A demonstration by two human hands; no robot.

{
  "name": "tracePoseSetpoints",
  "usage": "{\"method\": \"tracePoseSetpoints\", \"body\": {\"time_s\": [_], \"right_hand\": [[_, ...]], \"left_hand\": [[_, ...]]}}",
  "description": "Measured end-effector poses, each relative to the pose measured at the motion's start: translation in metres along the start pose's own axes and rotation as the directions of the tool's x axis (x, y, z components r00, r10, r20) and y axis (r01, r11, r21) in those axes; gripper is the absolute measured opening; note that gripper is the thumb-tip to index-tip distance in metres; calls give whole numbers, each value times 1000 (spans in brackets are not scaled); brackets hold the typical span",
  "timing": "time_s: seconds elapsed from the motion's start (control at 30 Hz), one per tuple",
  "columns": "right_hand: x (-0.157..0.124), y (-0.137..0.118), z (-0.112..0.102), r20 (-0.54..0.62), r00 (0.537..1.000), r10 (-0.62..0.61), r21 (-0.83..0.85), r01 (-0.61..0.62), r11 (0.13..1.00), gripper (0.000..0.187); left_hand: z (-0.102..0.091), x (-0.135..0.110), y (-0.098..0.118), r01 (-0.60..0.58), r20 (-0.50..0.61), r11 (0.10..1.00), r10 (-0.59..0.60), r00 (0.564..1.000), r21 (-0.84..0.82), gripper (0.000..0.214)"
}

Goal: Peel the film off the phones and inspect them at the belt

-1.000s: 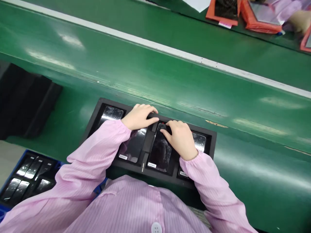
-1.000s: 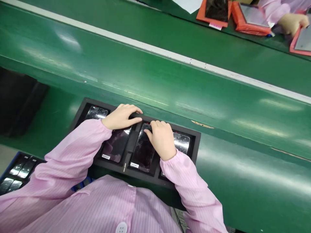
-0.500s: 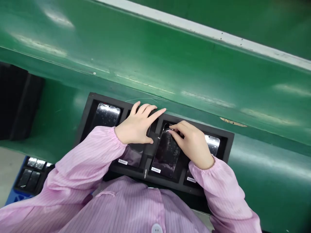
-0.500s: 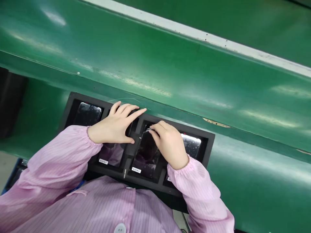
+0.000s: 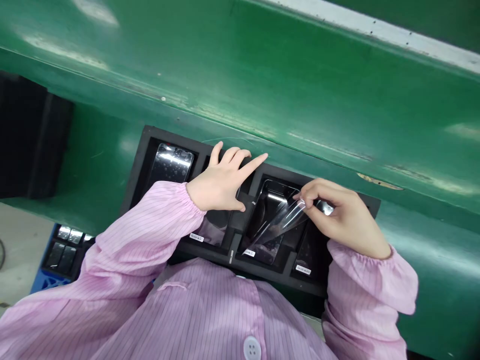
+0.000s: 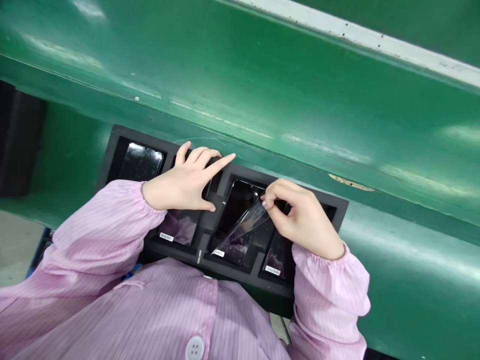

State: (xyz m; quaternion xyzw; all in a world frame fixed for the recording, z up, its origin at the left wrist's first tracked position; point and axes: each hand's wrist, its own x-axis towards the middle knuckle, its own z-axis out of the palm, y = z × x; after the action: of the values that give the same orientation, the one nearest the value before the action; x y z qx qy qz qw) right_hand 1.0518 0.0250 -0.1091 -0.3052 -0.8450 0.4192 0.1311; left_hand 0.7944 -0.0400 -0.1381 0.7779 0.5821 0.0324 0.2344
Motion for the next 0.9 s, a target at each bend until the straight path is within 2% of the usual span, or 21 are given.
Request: {"method": "tracePoseSetpoints", "body": {"time_s": [0.33, 0.47, 0.57, 0.67, 0.8, 0.9], "right_hand": [[0, 7, -5, 42, 997, 60, 110, -64, 992, 21], [3, 3, 1, -53, 996, 69, 129, -61, 990, 19], [6, -1, 10, -133, 990, 47, 57, -40, 998, 17], [7, -4, 21, -123, 991, 43, -49, -49, 998, 4], [9, -7, 33, -127, 990, 64, -301, -100, 948, 22], [9, -9, 37, -118, 990, 71, -425, -115, 898, 16]], "left_hand": [[0, -1, -1, -2, 7, 1000, 3, 1000, -14, 117], [0, 2, -1, 2, 13, 997, -1, 1000, -78, 121], [0, 6, 0, -3, 1, 988, 3, 1000, -158, 109], [-1, 8, 3, -17, 12, 981, 20, 1000, -191, 102], [1, 9, 6, -32, 20, 987, 35, 999, -159, 111], [3, 8, 7, -31, 14, 993, 33, 999, -116, 109]]}}
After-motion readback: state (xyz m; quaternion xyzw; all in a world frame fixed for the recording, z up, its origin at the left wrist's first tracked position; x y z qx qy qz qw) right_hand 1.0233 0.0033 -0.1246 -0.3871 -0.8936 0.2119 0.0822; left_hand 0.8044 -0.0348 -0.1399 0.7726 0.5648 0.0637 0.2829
